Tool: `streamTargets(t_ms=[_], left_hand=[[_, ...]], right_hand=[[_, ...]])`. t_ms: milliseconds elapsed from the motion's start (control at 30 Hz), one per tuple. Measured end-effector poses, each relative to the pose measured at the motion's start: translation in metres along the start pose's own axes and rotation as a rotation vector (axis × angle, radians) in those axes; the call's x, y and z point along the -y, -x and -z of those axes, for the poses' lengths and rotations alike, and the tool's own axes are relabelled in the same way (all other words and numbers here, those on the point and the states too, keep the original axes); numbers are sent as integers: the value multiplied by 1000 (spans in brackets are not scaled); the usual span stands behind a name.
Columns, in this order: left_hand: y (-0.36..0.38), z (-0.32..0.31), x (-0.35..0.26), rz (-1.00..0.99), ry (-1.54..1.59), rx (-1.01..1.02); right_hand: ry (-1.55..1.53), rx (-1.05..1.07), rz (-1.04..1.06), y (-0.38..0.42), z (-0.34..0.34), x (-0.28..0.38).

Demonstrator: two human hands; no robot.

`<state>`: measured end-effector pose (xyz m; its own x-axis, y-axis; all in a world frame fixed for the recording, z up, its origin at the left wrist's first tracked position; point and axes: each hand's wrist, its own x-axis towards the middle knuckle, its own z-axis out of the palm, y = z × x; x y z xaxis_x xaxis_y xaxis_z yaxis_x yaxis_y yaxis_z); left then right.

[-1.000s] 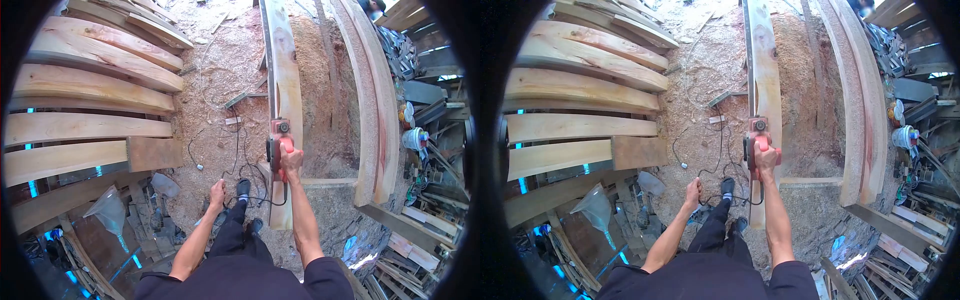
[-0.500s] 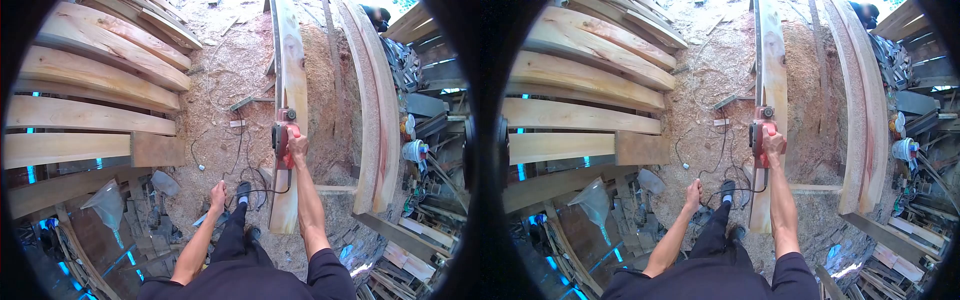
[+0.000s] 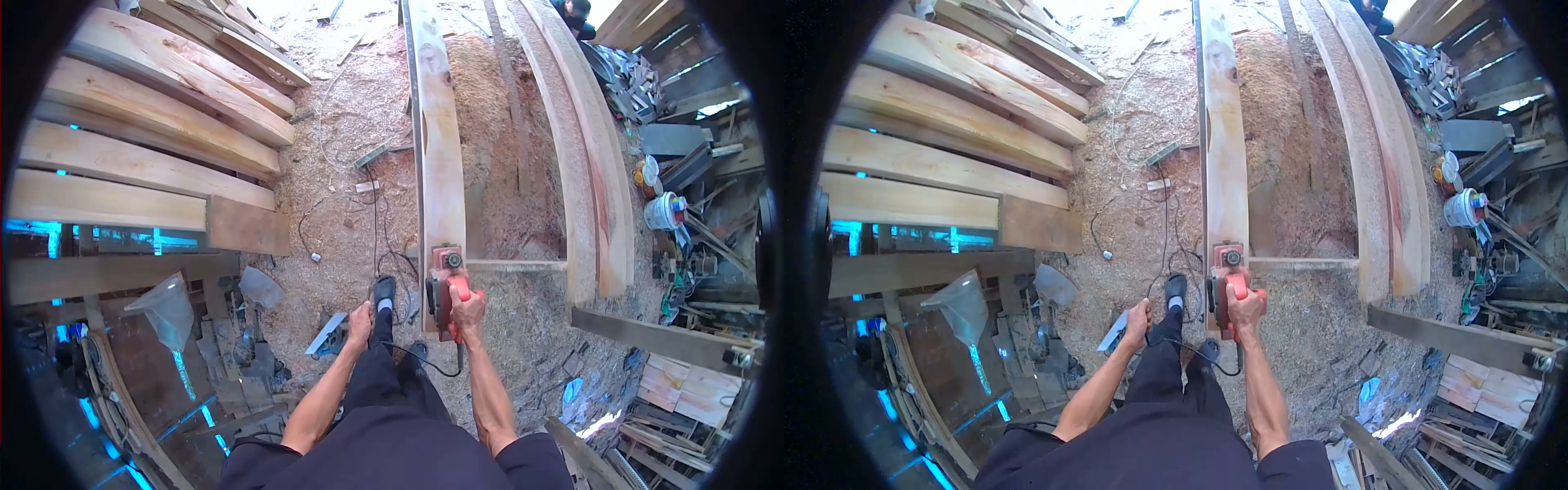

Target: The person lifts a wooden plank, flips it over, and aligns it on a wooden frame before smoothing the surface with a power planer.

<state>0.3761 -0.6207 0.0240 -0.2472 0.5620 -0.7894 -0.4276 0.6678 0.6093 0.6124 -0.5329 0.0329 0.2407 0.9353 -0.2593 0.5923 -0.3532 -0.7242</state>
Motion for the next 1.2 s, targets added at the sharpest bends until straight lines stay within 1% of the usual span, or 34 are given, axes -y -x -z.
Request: streamTargets(t_ms=[67, 100, 133, 200, 267, 333, 400, 533, 600, 733, 800, 900, 1033, 1200], left_hand=[[23, -6, 19, 24, 14, -13], [30, -7, 35, 17, 9, -22], [37, -5, 53, 23, 0, -20], [52, -4, 80, 0, 34, 47], [70, -5, 102, 24, 21, 51], [85, -9, 116, 45, -4, 9], [94, -10, 127, 53, -11, 15], [103, -8, 143, 50, 2, 55], [105, -9, 145, 51, -5, 53], [103, -10, 134, 19, -18, 53], [98, -9, 125, 16, -18, 49], [90, -9, 114, -16, 5, 67], [70, -9, 92, -28, 4, 58], [57, -17, 53, -14, 15, 41]], right_hand=[[7, -88, 150, 30, 12, -33], [13, -57, 72, 46, 19, -48], [12, -58, 61, 61, 25, -64], [-23, -45, 12, 91, 38, -88], [-3, -59, 12, 120, 56, -103], [14, -76, 22, 143, 68, -119], [18, -97, 86, 164, 76, -135], [-55, -77, 30, 185, 81, -157], [-63, -43, -42, 184, 78, -157], [-75, -63, -4, 179, 76, -145], [-40, -110, 32, 170, 72, -137], [-60, -88, -11, 153, 65, -130], [-67, -108, 31, 127, 59, -115], [-55, -44, -9, 94, 58, -83]])
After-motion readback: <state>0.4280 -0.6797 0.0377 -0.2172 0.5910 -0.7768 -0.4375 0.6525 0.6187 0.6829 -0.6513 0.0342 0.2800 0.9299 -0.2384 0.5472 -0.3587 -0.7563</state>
